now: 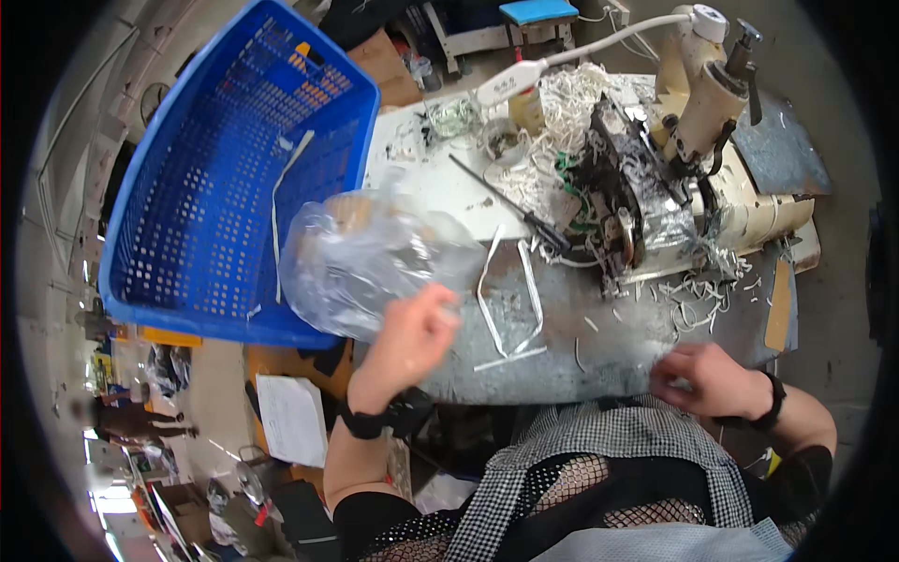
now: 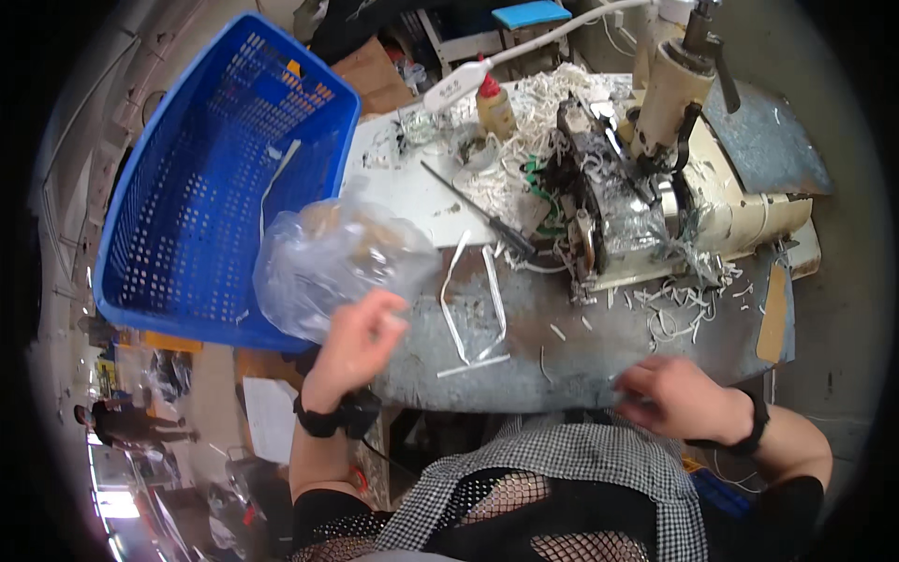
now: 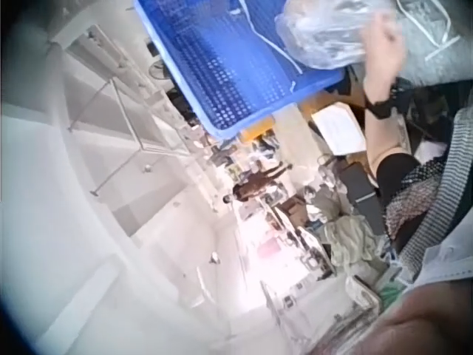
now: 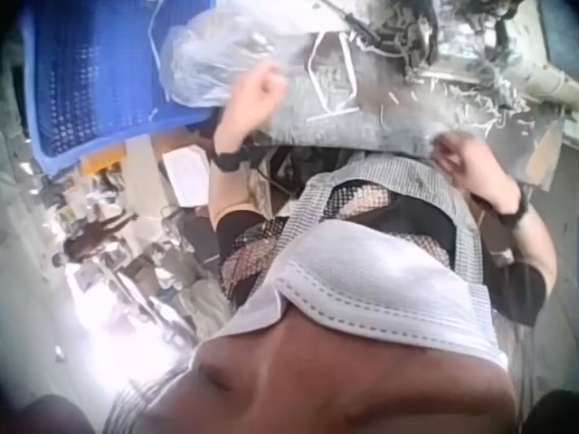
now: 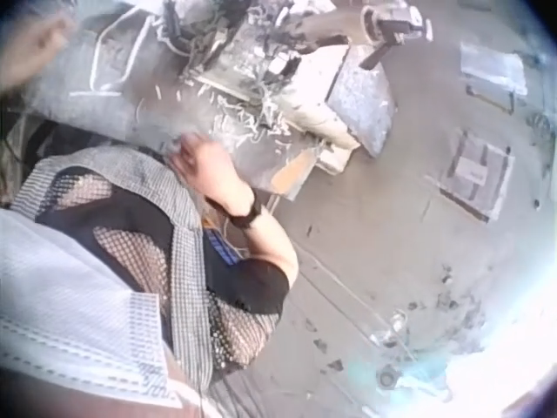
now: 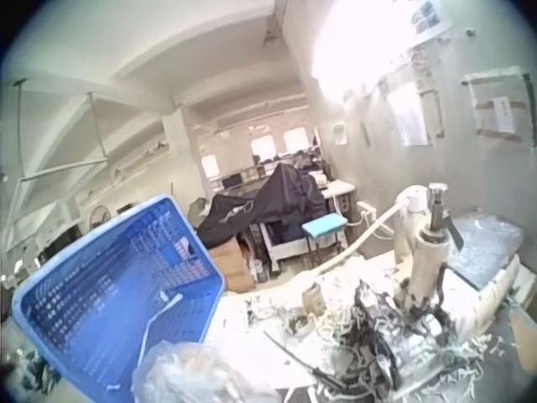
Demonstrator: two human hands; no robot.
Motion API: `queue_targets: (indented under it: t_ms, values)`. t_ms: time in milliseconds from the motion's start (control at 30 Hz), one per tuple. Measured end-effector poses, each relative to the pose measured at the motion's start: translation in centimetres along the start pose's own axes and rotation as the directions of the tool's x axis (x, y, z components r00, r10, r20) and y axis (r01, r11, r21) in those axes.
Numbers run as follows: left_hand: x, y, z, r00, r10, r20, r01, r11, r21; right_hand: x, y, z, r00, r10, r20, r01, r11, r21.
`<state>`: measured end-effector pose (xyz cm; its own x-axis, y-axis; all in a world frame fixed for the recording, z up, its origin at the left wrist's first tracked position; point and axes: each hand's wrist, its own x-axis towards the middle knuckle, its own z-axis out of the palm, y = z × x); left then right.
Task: Using a skiving or thinning machine to reduce the thickness of shoe material pieces.
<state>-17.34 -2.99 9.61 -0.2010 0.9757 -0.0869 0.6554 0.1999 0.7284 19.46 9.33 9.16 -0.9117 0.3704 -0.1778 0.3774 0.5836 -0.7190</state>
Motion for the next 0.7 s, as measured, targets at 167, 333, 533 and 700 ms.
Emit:
queue_targets:
  t_ms: [167,333,533,700]
  values:
    - [-3.8,2.6,-0.3,0.964,0.248,0.099,-0.234,0.963,-0.132,7.1,-3.4,1.9,0.931,-0.357,-0.081,0.356,0.934,-0.02]
    - [-3.9,-2.1,-2.0,0.834,0.455,-0.311,0.013,0.548,0.837,12.0,-5.3,3.3,0.862,-0.489,-0.133,0.492,0.87,-0.008]
    - [-7.2,-4.8,1.6,0.959,-0.118,-0.256,0.202,0.921,0.334,13.8,-6.5,5.3,0.867,-0.474,-0.153,0.489,0.869,0.079]
    - [-7.9,-1.4,4.8,0.948,0.037,-0.315,-0.071,0.993,-0.099,16.9,-6.0,8.7,0.754,-0.592,-0.285,0.576,0.804,-0.149]
